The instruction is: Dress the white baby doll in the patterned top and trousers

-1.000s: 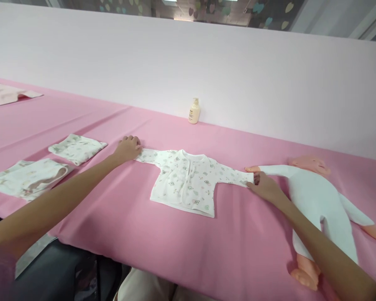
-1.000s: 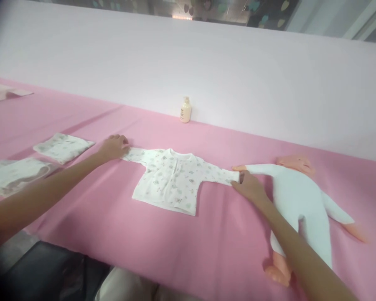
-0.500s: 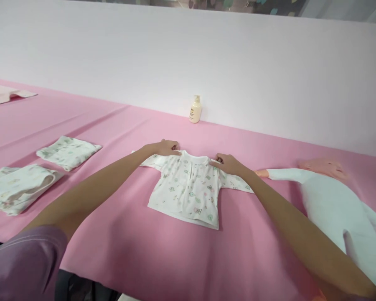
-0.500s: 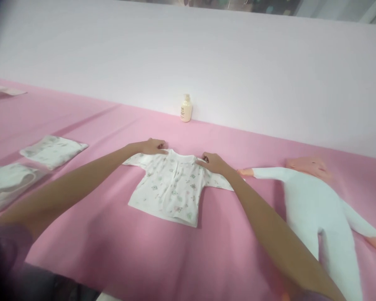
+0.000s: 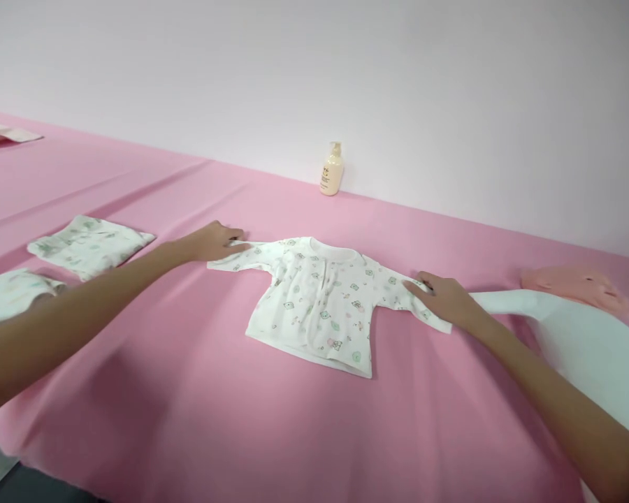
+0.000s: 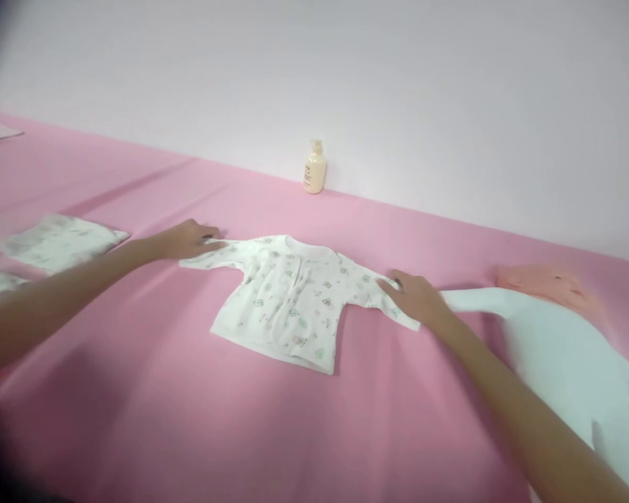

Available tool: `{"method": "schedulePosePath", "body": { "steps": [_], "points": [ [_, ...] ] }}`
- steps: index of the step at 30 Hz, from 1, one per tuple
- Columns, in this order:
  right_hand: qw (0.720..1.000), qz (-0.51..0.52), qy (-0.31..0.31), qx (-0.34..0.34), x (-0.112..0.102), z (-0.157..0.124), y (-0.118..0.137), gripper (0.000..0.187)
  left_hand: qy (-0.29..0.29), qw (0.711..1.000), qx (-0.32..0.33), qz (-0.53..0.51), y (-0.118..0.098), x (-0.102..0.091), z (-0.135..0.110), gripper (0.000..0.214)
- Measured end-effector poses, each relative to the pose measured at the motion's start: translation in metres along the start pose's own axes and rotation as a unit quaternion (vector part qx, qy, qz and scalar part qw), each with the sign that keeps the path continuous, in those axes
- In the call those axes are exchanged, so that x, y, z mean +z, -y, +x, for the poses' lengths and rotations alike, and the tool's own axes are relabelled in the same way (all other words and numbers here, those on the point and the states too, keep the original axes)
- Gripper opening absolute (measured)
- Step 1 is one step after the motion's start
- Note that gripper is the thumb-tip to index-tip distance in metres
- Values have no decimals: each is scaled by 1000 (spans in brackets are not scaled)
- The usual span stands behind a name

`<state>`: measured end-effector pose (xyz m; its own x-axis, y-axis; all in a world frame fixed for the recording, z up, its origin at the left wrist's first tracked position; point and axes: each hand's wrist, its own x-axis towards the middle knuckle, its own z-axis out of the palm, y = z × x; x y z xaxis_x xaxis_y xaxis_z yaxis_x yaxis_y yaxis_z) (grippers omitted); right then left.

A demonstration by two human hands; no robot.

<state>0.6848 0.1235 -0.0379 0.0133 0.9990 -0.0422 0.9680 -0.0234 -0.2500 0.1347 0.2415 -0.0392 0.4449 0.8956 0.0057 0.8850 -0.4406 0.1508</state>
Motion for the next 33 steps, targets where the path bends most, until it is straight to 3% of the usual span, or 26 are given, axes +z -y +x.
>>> {"method": "schedulePosePath", "body": {
  "steps": [4,7,9,12,14,17,20,22,26,30,33],
  "points": [
    [999,5,-36,-7,-2,17,-7,45,10,995,-79,56,31,-11,-1,58],
    [998,-42,-31,-22,1,30,-5,41,-3,990,-86,114,35,-13,4,53],
    [991,-106,-68,-42,2,29,-1,35,-42,984,-92,148,28,-12,1,47],
    [963,-174,-185,-89,1,4,22,21,-157,974,-82,139,-5,-11,-19,40],
    [963,-123,-198,-132,3,-26,55,18,-192,979,-29,67,-43,-9,-42,38],
    [971,34,-79,-223,17,-75,117,21,-123,983,120,-69,-109,0,-79,37],
    [961,73,-9,-266,40,-105,168,25,-56,974,184,-118,-153,15,-102,39],
    [963,57,-8,-263,54,-111,186,28,-40,975,181,-123,-163,24,-107,40],
    [969,-20,-28,-246,67,-103,200,35,-36,976,194,-96,-158,34,-106,39],
    [958,-91,-26,-271,66,-99,206,28,-50,969,242,-26,-155,36,-104,36],
    [957,-73,-31,-278,58,-101,204,23,-62,970,233,-20,-160,35,-104,34]
  ]
}}
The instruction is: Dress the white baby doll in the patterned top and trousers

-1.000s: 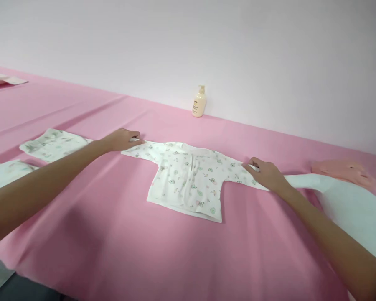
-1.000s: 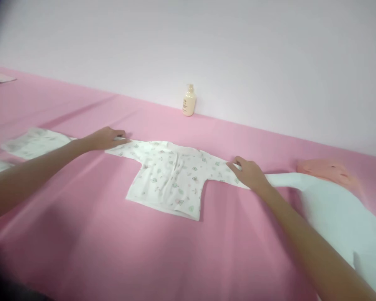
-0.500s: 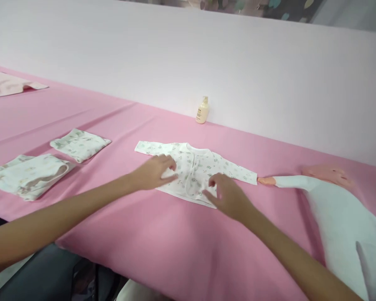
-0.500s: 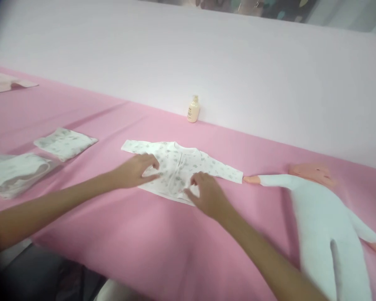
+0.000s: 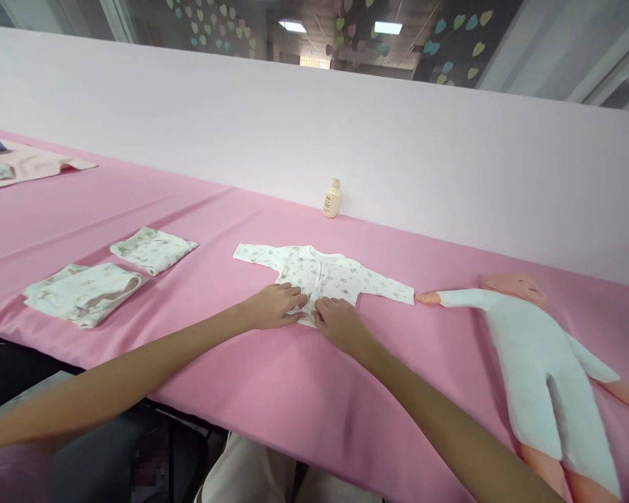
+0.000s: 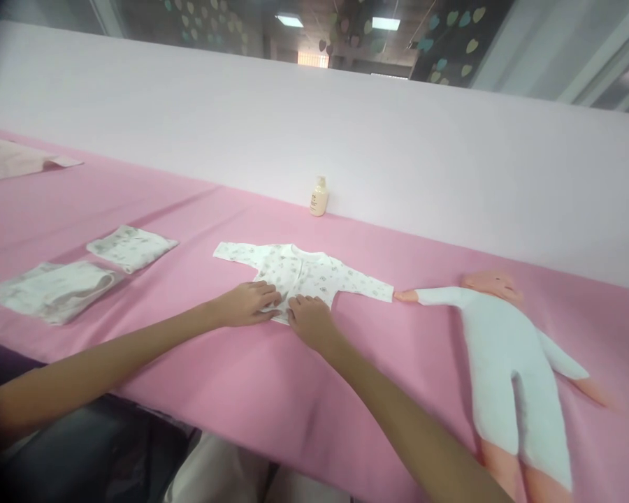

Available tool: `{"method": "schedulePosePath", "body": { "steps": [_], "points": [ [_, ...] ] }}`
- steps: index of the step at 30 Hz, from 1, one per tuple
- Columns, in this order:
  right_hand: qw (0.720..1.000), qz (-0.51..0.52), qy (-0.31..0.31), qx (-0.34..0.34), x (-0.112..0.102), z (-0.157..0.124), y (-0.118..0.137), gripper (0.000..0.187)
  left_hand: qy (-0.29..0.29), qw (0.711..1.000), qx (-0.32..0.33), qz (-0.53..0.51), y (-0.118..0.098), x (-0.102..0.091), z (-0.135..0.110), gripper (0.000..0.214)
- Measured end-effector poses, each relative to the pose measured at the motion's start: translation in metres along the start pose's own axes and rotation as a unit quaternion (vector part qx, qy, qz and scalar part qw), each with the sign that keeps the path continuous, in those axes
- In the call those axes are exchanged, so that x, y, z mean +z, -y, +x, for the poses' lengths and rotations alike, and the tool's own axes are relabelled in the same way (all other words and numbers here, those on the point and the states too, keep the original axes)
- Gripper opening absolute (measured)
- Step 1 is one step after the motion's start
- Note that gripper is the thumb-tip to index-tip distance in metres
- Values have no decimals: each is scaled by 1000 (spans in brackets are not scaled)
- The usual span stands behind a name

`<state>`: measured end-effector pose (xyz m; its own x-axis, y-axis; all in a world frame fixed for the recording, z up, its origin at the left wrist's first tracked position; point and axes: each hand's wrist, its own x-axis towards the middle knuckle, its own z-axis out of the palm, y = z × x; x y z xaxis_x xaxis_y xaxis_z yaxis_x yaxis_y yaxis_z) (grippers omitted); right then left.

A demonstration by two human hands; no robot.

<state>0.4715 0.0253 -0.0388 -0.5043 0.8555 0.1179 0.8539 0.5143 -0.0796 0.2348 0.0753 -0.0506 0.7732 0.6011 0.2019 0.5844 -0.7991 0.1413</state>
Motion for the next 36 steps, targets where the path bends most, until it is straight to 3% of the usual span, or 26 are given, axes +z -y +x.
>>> {"method": "schedulePosePath", "body": {
  "steps": [3,6,10,14,19,25,28,32,36],
  "points": [
    [991,93,-51,81,-14,-10,-15,24,-30,997,-56,-37,-2,1,9,34],
    [955,193,-124,187,-30,-27,-42,27,-59,991,-89,-82,2,6,33,30],
    [898,243,-177,322,-43,-55,-83,25,-55,989,-92,-106,10,24,89,28],
    [877,246,-162,380,-41,-85,-103,24,-56,989,-104,-84,7,46,150,38],
    [888,230,-125,379,-27,-113,-103,28,-67,989,-103,-80,-2,63,192,44],
    [898,222,-135,354,-7,-130,-99,26,-115,986,-101,-71,-1,77,198,41],
    [903,192,-178,339,2,-132,-97,21,-141,982,-108,-64,6,81,200,42],
    [926,114,-259,248,3,-129,-85,26,-117,985,-107,-70,32,76,209,34],
    [964,124,-200,122,-4,-126,-65,50,-82,986,-68,-130,63,68,222,30]
  ]
}}
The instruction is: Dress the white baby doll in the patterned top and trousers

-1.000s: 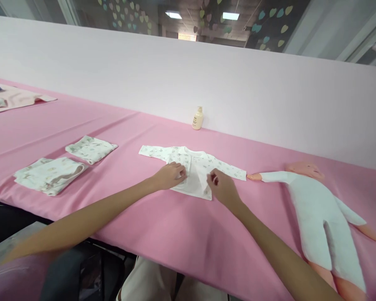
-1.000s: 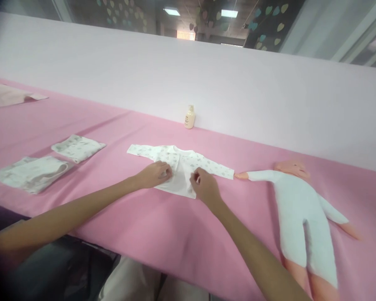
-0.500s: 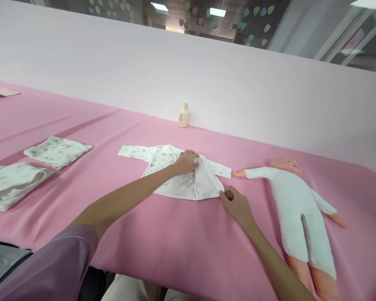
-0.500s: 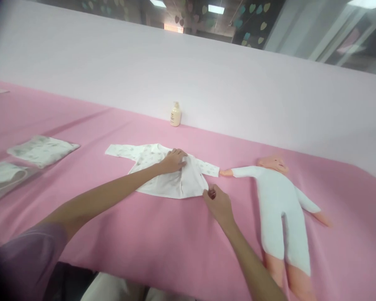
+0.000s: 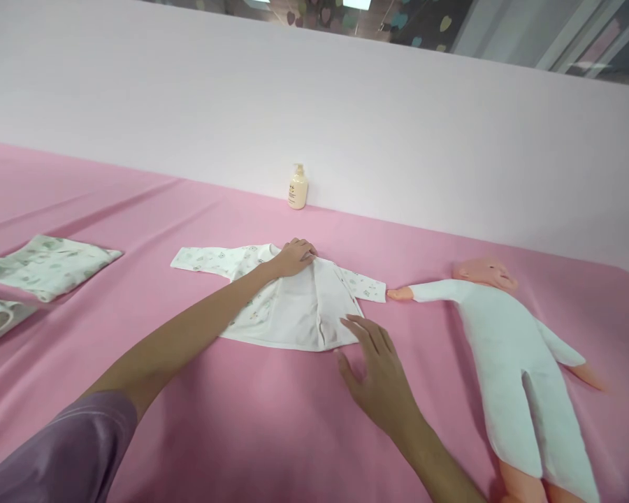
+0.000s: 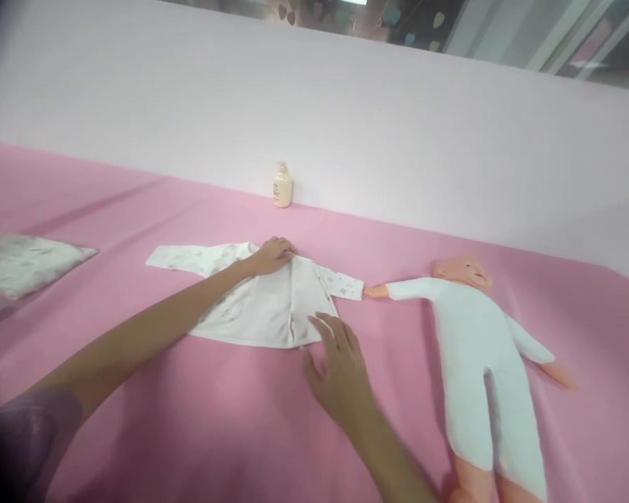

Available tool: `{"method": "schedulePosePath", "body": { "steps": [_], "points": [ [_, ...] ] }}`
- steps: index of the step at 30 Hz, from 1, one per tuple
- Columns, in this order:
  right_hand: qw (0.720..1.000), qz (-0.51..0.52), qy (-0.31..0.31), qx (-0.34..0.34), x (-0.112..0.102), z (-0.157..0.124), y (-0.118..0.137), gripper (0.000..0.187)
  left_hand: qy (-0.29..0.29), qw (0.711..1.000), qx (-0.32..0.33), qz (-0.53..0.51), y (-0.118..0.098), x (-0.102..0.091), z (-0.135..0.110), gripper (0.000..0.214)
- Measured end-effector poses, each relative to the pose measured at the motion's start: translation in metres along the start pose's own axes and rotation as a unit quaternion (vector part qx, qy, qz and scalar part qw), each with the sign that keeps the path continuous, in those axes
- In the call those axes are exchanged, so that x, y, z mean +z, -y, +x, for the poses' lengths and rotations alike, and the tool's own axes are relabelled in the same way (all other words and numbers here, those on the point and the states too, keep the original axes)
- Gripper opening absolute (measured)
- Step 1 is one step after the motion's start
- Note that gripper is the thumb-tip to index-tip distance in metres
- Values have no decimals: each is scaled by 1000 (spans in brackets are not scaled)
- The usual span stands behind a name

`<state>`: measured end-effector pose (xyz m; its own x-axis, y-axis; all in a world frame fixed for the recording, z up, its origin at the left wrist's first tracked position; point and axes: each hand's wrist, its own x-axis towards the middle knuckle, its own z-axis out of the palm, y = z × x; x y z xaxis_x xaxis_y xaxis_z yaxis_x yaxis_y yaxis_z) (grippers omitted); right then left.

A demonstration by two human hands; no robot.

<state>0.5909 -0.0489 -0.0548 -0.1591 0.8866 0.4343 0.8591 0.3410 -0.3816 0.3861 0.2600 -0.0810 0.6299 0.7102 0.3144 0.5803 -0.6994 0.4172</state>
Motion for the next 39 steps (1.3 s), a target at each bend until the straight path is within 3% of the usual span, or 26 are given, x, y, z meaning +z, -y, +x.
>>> {"method": "schedulePosePath", "body": {
  "steps": [4,7,12,18,22,25,28,33,39],
  "points": [
    [993,9,109,-47,2,-4,11,75,-9,999,-14,-29,14,-2,13,30],
    [985,13,160,-69,3,-6,10,81,-15,998,-44,-47,16,1,16,30],
    [981,-5,186,-59,4,-7,4,81,-22,996,-64,-60,16,5,17,27],
    [981,-8,185,-52,6,-7,3,86,-94,991,-72,60,12,6,15,23],
    [982,5,183,-46,5,-7,3,85,-118,990,13,70,3,-4,10,27],
    [983,10,180,-43,4,-7,2,83,-51,991,105,58,-3,-11,6,31],
    [981,0,188,-45,4,-8,2,82,0,988,136,67,-5,-11,4,35],
    [978,-16,205,-42,4,-11,1,74,1,993,89,80,2,-7,8,33],
    [979,-15,198,-48,5,-12,0,73,-51,996,-71,19,8,4,5,24]
  ]
}}
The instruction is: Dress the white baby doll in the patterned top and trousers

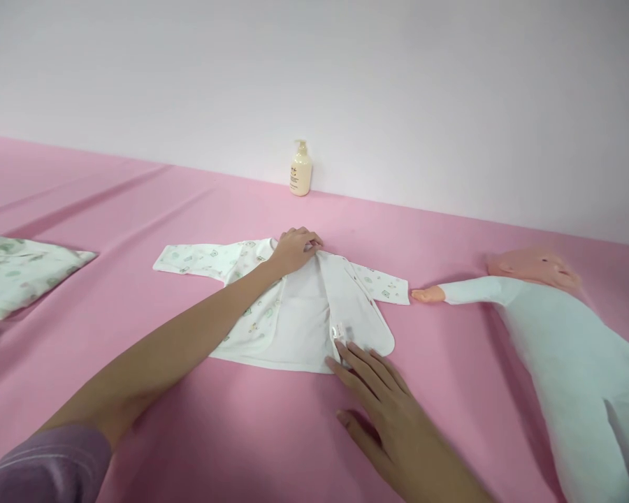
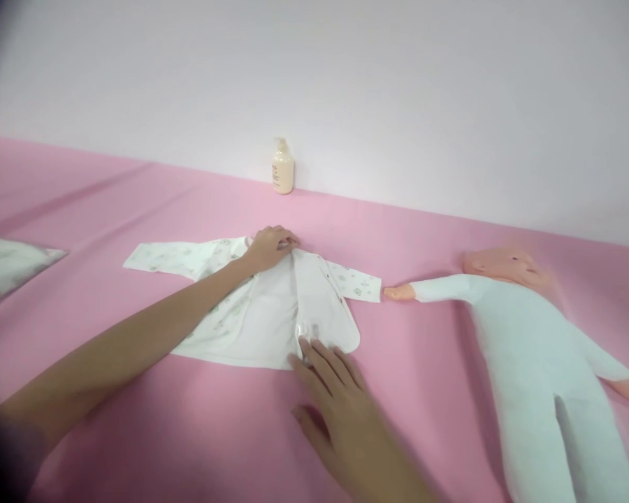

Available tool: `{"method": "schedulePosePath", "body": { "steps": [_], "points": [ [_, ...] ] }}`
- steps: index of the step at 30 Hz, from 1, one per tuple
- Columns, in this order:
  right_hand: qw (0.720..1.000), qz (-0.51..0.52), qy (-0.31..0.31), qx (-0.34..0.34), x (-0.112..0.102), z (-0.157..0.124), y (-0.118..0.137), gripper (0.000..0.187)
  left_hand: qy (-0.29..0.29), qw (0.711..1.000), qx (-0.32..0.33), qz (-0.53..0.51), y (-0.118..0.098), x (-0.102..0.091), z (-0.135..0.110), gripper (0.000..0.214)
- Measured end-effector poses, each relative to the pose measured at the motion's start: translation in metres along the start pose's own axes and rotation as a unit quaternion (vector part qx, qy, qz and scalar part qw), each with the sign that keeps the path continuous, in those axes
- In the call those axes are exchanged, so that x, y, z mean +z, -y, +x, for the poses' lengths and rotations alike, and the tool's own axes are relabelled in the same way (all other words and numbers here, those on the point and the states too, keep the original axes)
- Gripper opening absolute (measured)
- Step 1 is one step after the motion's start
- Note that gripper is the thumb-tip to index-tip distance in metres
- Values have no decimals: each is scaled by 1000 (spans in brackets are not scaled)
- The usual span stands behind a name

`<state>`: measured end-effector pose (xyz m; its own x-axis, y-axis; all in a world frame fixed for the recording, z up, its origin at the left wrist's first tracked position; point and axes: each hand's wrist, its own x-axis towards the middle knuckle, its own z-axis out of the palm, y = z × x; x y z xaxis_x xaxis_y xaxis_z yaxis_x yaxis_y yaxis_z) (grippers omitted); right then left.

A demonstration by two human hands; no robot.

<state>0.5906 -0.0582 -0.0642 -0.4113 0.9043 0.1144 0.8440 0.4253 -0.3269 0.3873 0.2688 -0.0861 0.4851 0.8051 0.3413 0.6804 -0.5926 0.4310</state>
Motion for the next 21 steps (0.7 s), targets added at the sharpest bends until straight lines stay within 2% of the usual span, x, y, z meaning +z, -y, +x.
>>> {"method": "schedulePosePath", "body": {
  "steps": [4,7,9,11,13,16,18,21],
  "points": [
    [1000,-11,-4,-8,0,1,0,74,-78,996,-28,33,-6,-9,0,26],
    [1000,4,-27,-10,-1,2,1,73,-120,992,-28,24,-21,-37,-1,22],
    [997,24,-67,-1,-3,1,4,69,-120,993,-11,0,-36,-63,-14,18],
    [992,37,-120,15,-6,1,7,61,-82,996,19,-12,-53,-87,-43,20],
    [985,40,-165,35,-9,4,12,48,-18,999,44,3,-65,-102,-88,28],
    [978,32,-196,61,-16,24,16,27,59,997,23,54,-72,-106,-161,38],
    [978,29,-192,76,-20,54,16,20,82,993,-3,83,-70,-101,-196,39],
    [982,37,-156,102,-24,121,12,21,99,986,-1,132,-67,-96,-217,34]
  ]
}}
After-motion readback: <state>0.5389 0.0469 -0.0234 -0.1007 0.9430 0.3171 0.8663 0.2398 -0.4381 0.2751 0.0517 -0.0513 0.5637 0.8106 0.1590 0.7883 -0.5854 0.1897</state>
